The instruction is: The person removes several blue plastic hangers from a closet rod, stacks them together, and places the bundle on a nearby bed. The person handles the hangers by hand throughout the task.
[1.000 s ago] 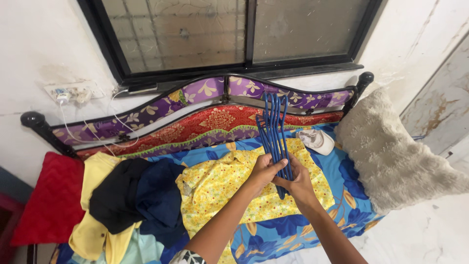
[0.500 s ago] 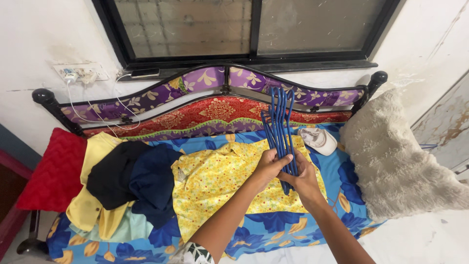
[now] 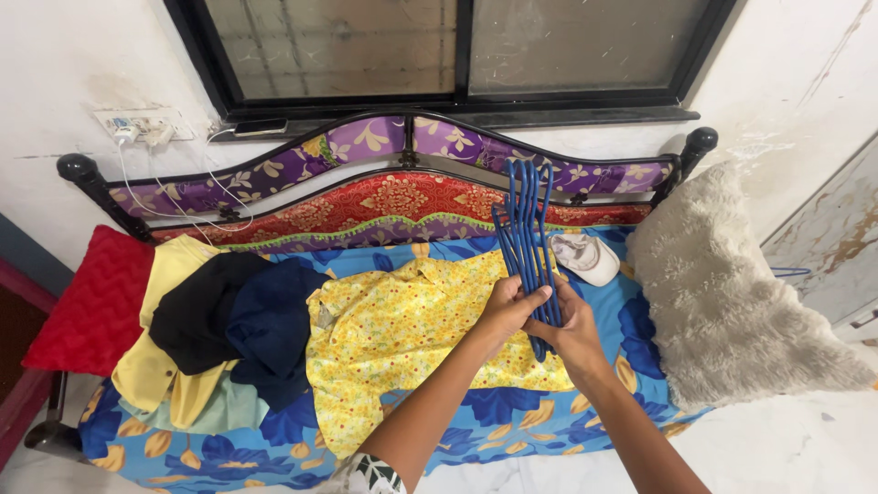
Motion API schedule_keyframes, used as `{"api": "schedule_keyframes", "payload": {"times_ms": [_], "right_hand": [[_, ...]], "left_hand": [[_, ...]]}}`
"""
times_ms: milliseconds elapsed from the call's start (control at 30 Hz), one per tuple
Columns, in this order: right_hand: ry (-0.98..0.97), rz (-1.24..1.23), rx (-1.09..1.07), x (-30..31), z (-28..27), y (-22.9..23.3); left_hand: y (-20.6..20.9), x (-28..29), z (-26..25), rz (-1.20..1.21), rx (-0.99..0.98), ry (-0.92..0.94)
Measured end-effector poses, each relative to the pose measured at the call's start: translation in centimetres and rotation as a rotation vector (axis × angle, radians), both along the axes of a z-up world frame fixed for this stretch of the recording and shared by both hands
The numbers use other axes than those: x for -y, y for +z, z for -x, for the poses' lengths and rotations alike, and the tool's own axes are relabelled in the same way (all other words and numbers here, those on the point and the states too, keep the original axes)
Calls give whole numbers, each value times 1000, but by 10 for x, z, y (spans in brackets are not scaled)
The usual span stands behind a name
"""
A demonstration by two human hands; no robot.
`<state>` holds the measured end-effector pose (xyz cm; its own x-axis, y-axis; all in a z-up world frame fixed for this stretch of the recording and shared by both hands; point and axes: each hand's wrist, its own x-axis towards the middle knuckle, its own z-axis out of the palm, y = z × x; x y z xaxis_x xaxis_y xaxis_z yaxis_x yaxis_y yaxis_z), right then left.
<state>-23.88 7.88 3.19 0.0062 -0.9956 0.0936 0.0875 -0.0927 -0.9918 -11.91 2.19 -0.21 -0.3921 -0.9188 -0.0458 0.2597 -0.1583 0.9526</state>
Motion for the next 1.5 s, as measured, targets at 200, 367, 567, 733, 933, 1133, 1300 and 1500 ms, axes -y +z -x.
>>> {"api": "schedule_keyframes", "payload": {"times_ms": [200, 367, 567, 733, 933, 1133, 1300, 1500], "right_hand": [[-28, -7, -17, -4, 6, 1], [-24, -14, 10, -5, 2, 2], [-46, -2, -13, -1, -3, 5], [-63, 1, 3, 4, -7, 5], [-73, 15, -3, 7, -8, 3], [-102, -21, 0, 14, -3, -4], [-101, -20, 0, 20, 8, -14], [-79, -43, -14, 29, 25, -26]], "left_hand": [[-4, -1, 9, 13, 1, 1], [-6, 0, 8, 0, -18, -31], [-6, 8, 3, 2, -1, -44], [-9, 20, 1, 47, -18, -61], [-14, 26, 1, 50, -15, -83], [-19, 31, 7, 18, -16, -101], [-23, 34, 17, 23, 34, -84], [-28, 36, 29, 44, 38, -55]]}}
